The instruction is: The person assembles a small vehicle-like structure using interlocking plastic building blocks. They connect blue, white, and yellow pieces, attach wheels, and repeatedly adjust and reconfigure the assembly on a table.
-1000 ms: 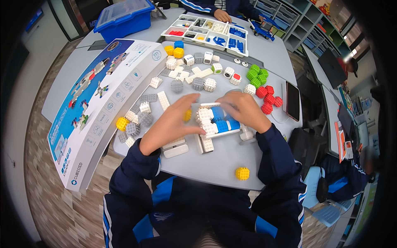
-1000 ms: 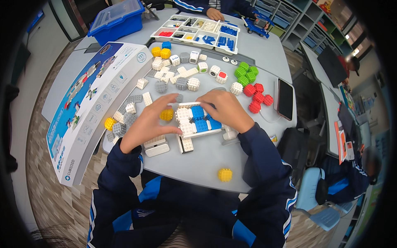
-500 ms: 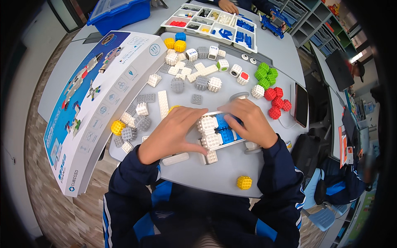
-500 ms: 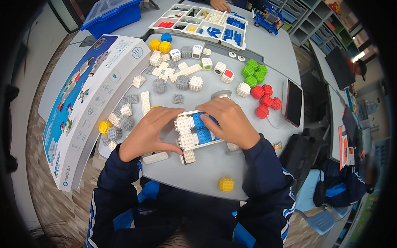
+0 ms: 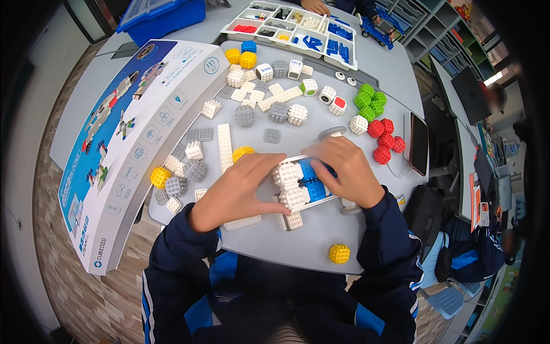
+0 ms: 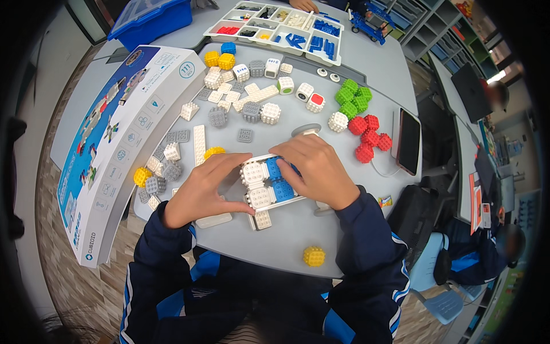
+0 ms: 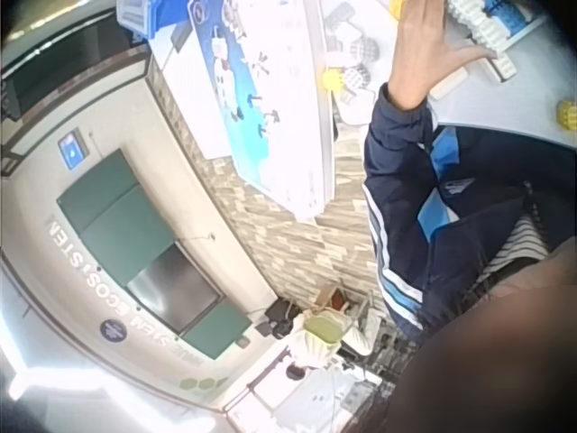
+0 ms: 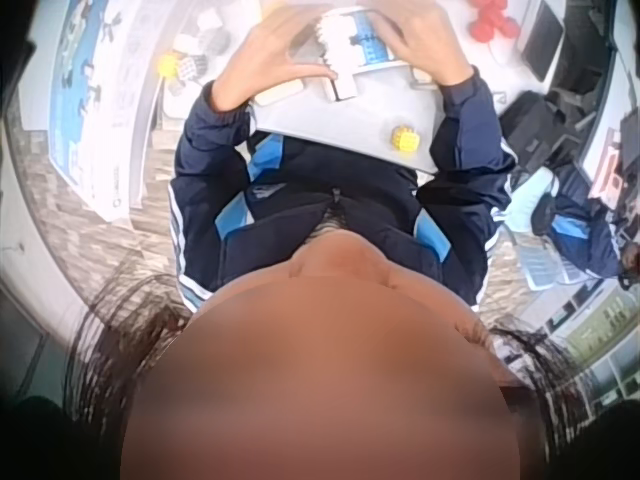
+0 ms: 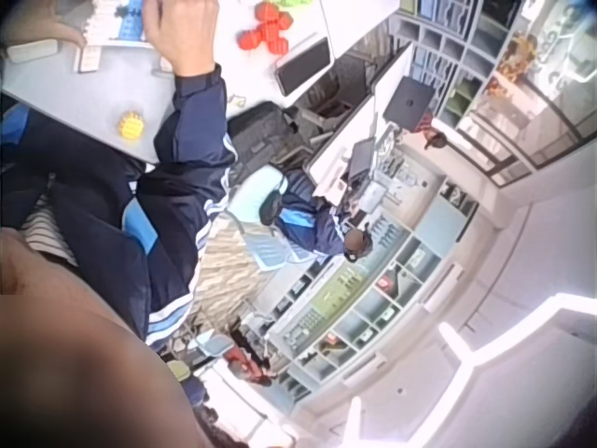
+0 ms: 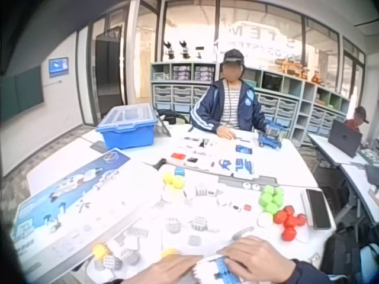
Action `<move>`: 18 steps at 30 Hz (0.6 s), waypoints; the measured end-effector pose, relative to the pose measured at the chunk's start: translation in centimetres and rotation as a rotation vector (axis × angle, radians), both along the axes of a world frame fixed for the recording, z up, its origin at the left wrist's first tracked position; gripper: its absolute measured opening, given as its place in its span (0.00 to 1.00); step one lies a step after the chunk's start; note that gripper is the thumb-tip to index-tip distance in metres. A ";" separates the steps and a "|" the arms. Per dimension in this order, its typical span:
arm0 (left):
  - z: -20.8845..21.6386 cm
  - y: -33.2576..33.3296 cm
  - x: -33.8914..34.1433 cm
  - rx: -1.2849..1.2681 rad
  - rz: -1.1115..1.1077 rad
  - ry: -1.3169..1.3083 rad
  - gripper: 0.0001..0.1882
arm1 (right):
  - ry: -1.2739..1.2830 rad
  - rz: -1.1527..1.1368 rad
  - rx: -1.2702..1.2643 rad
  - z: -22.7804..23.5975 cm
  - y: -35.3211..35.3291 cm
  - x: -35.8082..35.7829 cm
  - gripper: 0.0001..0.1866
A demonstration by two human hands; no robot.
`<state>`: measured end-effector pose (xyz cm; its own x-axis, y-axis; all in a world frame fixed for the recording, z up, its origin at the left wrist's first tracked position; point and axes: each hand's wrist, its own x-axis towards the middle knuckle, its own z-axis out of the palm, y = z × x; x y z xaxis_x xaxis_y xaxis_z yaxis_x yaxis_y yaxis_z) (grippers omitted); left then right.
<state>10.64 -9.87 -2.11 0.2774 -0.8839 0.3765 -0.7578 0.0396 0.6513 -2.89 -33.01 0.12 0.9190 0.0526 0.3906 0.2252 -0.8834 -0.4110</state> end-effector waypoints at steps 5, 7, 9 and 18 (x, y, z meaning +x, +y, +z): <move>-0.1 0.0 -0.1 -0.038 0.005 -0.008 0.49 | -0.017 -0.002 -0.015 0.0 0.1 0.0 0.10; -0.1 0.0 -0.1 -0.045 0.010 -0.001 0.49 | -0.039 0.000 -0.029 -0.1 0.2 0.0 0.10; -0.2 -0.1 -0.1 -0.055 0.007 0.001 0.49 | -0.070 0.006 -0.047 -0.2 0.2 0.0 0.09; -0.2 0.0 -0.2 -0.051 0.012 -0.022 0.50 | -0.078 -0.004 -0.059 -0.5 0.3 -0.1 0.10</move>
